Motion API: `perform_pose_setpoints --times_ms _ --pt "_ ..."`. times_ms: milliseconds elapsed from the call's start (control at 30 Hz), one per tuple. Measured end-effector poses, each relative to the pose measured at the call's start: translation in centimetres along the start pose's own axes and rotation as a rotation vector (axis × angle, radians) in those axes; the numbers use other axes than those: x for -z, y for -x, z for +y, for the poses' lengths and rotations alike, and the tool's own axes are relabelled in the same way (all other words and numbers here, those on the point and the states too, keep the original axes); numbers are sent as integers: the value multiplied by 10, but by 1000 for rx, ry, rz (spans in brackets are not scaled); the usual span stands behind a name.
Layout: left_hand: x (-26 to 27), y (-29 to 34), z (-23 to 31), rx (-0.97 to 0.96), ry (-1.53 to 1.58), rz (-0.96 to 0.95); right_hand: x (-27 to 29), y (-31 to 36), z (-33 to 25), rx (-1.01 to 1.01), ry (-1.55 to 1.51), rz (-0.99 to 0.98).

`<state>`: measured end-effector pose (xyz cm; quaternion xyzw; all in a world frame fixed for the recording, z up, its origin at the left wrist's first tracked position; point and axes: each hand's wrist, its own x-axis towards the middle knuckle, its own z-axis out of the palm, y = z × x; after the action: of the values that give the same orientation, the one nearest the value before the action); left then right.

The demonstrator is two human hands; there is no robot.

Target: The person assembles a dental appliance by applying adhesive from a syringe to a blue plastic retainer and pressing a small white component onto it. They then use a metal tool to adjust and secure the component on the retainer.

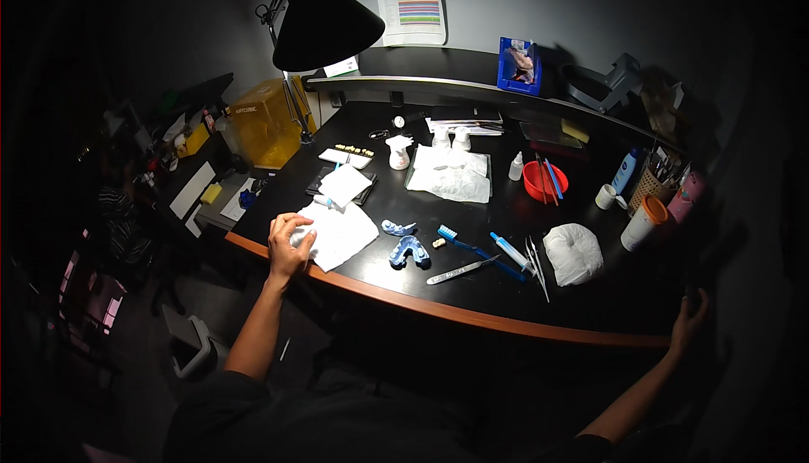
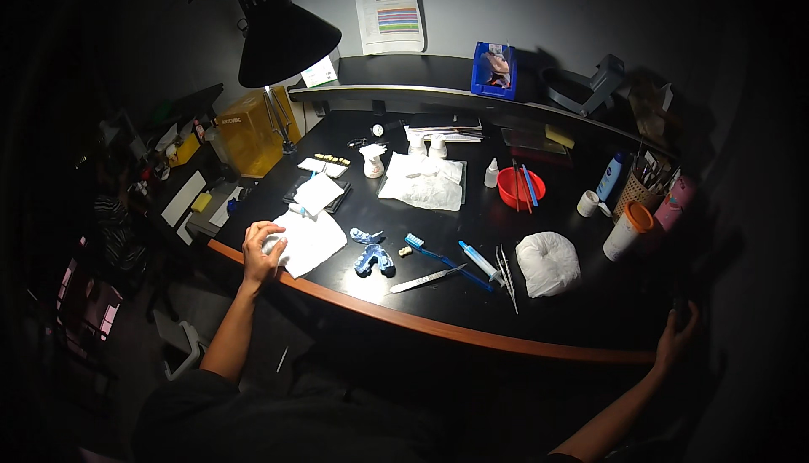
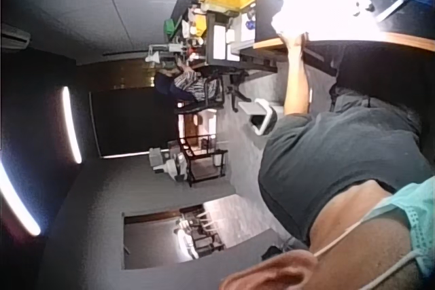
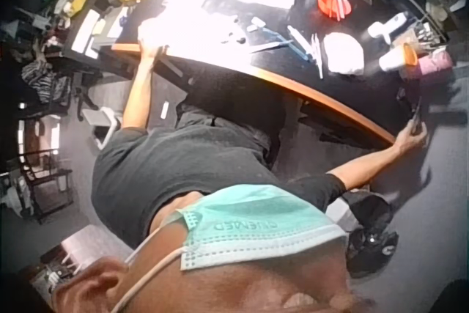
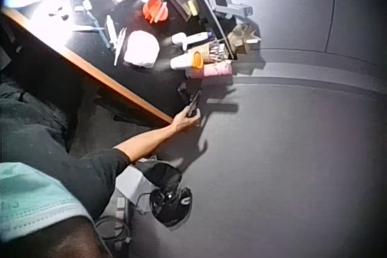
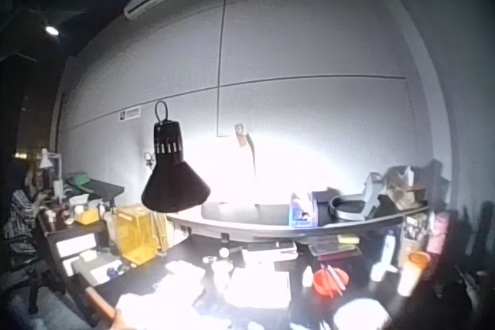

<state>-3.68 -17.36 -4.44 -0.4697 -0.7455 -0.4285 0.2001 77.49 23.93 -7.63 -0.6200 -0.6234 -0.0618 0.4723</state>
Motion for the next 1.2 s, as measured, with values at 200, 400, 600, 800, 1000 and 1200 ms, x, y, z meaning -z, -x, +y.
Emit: perform_pose_setpoints --times_ms 200,400,600,800,1000,1200 --pt "-1 -1 2 -2 3 -16 6 4 -4 -31 -121 -25" --pt "0 -1 4 0 8 -15 6 3 5 -50 -189 -81" --pt "-1 -1 3 -16 1 -12 6 -1 11 -33 -139 -106" --pt "-3 1 -2 -26 18 -1 2 -4 27 30 -101 -99" --pt "-3 0 1 -30 15 4 -1 -2 26 17 -187 -64" --pt "-4 0 -1 -40 7 3 5 -4 24 16 -137 -97"
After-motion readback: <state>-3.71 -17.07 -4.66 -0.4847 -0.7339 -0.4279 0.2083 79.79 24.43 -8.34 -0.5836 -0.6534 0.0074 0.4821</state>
